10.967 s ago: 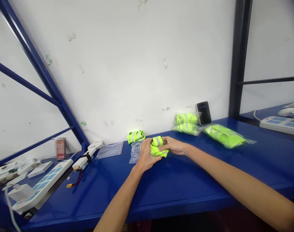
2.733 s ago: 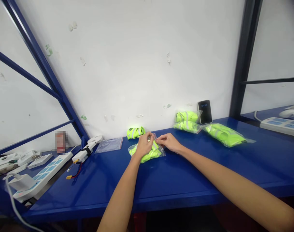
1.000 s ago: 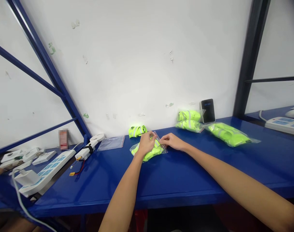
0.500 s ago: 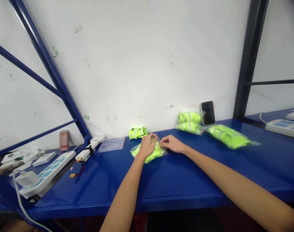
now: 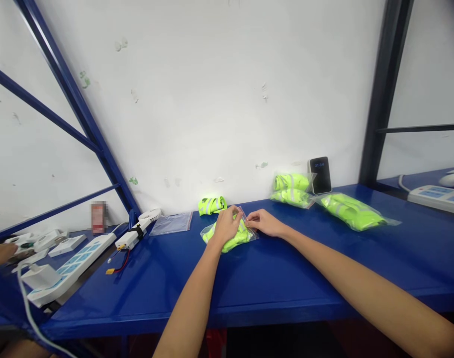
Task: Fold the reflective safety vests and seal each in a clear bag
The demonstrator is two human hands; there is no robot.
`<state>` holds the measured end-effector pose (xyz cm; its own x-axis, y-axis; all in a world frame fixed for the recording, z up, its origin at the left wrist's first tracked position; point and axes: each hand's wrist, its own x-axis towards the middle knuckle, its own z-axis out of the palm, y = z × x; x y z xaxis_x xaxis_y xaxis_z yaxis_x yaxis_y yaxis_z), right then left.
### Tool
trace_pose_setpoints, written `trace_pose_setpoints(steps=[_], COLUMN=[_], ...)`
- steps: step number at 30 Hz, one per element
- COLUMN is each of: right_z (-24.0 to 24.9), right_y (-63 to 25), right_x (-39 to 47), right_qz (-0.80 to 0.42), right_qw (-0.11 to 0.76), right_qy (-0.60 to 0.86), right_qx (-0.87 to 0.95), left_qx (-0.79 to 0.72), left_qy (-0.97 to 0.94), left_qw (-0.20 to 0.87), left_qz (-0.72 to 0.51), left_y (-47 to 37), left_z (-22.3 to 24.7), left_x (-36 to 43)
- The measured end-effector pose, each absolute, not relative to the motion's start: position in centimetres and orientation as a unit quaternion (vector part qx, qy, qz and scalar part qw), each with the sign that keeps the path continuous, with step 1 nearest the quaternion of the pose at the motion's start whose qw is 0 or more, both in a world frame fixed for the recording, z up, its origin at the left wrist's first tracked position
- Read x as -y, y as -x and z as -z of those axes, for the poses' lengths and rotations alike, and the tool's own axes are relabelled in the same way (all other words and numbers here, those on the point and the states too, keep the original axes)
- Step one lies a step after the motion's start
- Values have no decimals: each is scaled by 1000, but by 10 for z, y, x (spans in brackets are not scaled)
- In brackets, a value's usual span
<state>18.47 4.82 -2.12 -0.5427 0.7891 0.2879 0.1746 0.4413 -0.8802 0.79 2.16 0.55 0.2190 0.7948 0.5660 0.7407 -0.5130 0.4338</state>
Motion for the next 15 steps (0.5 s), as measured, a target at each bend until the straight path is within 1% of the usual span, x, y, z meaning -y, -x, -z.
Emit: trace_pose_setpoints(steps=[6,15], right_z=[19,21], right_y=[-183,-184], right_x=[-44,-47], right_qz=[-400,-425], right_qw=[373,367], right_qy=[303,313], right_qx=[780,766], left_qx=[-485,-482], left_qy=[-785,-788], left_qw=[34,25], left_qz=[-385,-383], left_y=[-8,-7], left_z=[-5,-6], left_x=[-23,-23])
